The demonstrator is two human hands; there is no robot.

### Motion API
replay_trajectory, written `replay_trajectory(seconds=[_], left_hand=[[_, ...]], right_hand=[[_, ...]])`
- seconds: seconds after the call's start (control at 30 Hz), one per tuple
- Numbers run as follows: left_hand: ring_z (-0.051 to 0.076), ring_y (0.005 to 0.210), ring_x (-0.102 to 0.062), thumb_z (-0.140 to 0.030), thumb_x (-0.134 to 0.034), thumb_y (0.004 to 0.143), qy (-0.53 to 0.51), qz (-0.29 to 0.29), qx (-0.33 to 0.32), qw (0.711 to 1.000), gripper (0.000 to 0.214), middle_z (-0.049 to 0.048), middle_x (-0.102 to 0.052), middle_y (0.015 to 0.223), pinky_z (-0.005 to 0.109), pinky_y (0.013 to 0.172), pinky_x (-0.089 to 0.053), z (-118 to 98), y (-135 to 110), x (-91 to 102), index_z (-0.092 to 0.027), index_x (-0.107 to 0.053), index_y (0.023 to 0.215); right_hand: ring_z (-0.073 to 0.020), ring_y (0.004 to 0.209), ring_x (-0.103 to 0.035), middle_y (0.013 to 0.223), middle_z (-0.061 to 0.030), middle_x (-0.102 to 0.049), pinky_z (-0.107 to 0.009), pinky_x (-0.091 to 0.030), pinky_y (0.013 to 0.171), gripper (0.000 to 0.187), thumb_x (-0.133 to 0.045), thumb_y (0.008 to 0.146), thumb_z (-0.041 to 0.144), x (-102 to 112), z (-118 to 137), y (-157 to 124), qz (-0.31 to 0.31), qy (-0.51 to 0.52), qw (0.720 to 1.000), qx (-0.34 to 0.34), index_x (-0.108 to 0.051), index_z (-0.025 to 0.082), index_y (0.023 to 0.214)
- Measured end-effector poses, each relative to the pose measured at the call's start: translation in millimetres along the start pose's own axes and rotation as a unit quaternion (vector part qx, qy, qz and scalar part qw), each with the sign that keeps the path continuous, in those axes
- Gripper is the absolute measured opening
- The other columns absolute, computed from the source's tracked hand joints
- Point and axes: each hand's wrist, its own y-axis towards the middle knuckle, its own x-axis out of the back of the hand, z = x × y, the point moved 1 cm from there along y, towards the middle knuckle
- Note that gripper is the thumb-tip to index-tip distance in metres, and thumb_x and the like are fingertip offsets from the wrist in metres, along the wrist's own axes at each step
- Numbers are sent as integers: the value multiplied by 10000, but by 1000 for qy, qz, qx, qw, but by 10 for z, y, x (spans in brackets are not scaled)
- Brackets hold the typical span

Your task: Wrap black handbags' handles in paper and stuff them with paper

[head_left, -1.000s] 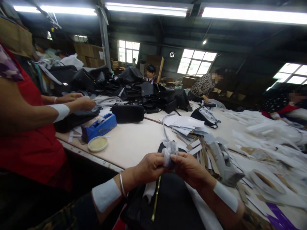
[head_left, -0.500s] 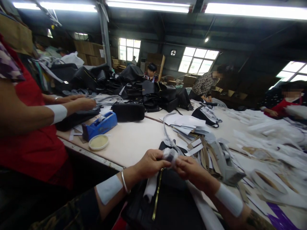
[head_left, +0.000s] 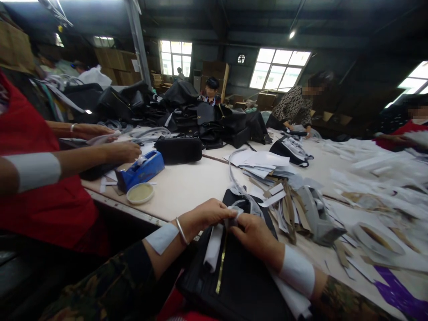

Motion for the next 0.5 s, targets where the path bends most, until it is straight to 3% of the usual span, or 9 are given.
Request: replay_trajectory(seconds=[0.1, 0.3, 0.4, 0.5], left_hand=[[69, 445, -265, -585, -763, 587, -11, -28, 13, 999, 473, -82, -374, 444, 261, 466, -155, 13, 10, -94, -158, -559, 564], [90, 484, -327, -511, -729, 607, 10, -64, 8, 998, 389, -65, -432, 486, 261, 480, -208, 54, -30, -190, -150, -586, 592], [106, 502, -365, -556, -664, 681, 52, -69, -2, 996, 418, -47, -467, 511, 259, 489, -247, 82, -53, -157, -143, -620, 630], [144, 596, -482, -552, -562, 792, 148, -120, -54, 980, 434, 1, -580, 617, 260, 557, -325, 163, -143, -58, -139, -680, 733]], right_hand=[[-174, 666, -557, 727, -65, -662, -293, -378, 633, 160, -578, 836, 219, -44, 7, -35, -4, -74, 997, 2, -645, 163, 702], [-125, 558, -501, 564, 15, -579, -240, -326, 525, 205, -633, 792, 280, -126, -19, -36, 71, 122, 985, -100, -657, 150, 635], [-132, 556, -496, 563, 11, -573, -258, -322, 536, 208, -643, 779, 285, -127, -33, -28, 45, 115, 988, -96, -664, 151, 621], [-141, 567, -488, 563, 5, -562, -277, -337, 554, 210, -650, 778, 298, -101, -56, -49, 17, 132, 986, -101, -672, 151, 631]])
